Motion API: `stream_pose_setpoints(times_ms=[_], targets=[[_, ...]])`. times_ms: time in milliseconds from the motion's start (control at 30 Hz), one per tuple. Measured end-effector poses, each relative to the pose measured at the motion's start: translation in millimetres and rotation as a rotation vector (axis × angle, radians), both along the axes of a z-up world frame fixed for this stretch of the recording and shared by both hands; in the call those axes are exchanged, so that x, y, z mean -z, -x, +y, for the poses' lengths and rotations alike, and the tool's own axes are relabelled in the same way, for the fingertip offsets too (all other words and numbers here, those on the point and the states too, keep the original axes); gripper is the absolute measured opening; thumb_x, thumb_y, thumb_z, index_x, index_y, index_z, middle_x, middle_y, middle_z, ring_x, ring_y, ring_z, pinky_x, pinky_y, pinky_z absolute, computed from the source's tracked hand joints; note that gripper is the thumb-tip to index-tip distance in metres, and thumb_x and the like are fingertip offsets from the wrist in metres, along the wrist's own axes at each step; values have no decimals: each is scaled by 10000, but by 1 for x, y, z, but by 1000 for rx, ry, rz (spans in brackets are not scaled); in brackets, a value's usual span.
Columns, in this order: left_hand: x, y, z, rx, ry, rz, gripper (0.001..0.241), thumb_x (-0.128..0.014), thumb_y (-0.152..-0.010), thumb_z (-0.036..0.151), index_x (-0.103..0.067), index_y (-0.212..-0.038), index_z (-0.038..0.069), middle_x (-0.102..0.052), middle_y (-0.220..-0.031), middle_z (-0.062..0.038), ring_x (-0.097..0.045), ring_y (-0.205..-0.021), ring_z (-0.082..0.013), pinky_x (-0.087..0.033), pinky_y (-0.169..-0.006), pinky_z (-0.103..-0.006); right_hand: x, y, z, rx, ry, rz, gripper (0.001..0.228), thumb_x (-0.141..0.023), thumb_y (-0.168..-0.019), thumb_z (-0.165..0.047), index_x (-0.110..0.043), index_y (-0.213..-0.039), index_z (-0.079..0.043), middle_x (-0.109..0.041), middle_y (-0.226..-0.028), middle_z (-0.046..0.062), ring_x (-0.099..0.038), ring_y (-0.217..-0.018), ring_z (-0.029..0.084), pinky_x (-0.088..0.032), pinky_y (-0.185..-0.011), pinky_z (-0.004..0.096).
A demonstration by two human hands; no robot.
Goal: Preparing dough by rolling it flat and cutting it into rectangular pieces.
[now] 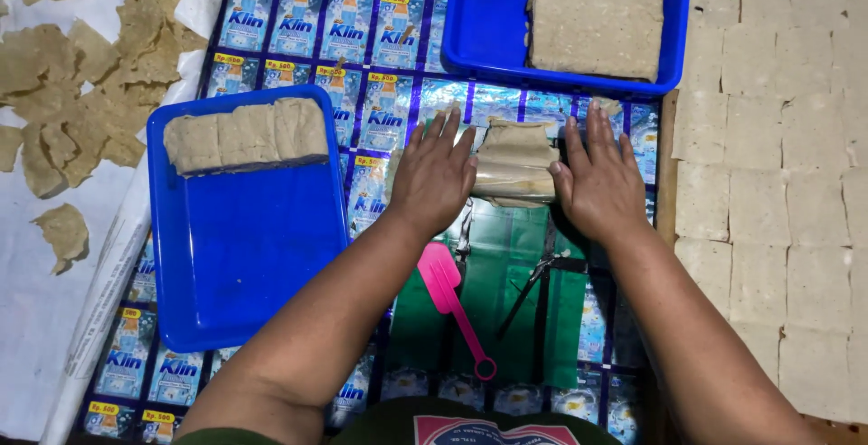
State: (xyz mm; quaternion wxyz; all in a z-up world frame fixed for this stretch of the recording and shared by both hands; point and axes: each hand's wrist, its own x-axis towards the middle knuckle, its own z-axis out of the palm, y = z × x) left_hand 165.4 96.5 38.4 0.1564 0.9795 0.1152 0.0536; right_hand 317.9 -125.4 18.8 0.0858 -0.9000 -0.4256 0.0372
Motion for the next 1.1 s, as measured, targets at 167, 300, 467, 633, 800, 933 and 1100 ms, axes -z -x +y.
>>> stream_pose_setpoints(times_ms=[167,300,467,633,800,933,1100], targets=[[5,22,-9,17,-14,-5,546,-292,-1075,384,-468,-1502,93,-408,-1591,-215,-360,-1490,-386,-240,-1215,-535,2,17,-11,-22,43,-52,728,-275,-1082,-524,-254,-1642,-59,-135,-1709,253,-161,-1576,392,-205,-1203,585],[2,41,-18,29,-11,-14,528,-337,-1084,369,-433,-1515,79,-384,-1605,-214,-323,-1506,-386,-220,-1233,-529,6,32,-21,-38,26,-95,758,-312,-1064,-543,-277,-1628,-38,-185,-1702,247,-206,-1562,395,-255,-1184,566],[20,68,-29,49,-73,-66,525,-402,-1073,341,-399,-1529,81,-363,-1616,-205,-317,-1508,-378,-227,-1238,-508,17,55,-36,-71,-40,-202,756,-381,-1051,-510,-303,-1607,-4,-307,-1659,253,-310,-1518,397,-293,-1159,541],[24,91,-42,51,-79,-107,549,-409,-1072,341,-350,-1562,102,-365,-1609,-192,-329,-1500,-360,-222,-1244,-498,17,82,-53,-76,-95,-226,760,-416,-1048,-491,-299,-1601,18,-362,-1623,262,-367,-1481,404,-290,-1159,545],[14,107,-51,82,-81,-106,585,-406,-1061,323,-308,-1587,86,-330,-1624,-209,-307,-1506,-368,-200,-1249,-498,9,107,-62,-60,-97,-220,848,-477,-983,-511,-253,-1608,18,-329,-1627,265,-343,-1487,408,-265,-1176,550],[10,78,-39,45,-30,-62,577,-339,-1082,417,-340,-1566,102,-352,-1613,-199,-318,-1506,-361,-220,-1232,-513,15,78,-45,-18,-88,-179,832,-419,-1024,-538,-248,-1615,23,-323,-1636,269,-329,-1505,413,-260,-1186,553],[5,32,-19,-40,7,43,638,-211,-1090,508,-390,-1549,103,-393,-1604,-177,-317,-1518,-343,-223,-1231,-496,10,32,-14,57,-28,-71,800,-266,-1086,-600,-273,-1632,-16,-274,-1680,252,-186,-1582,376,-22,-1227,636]])
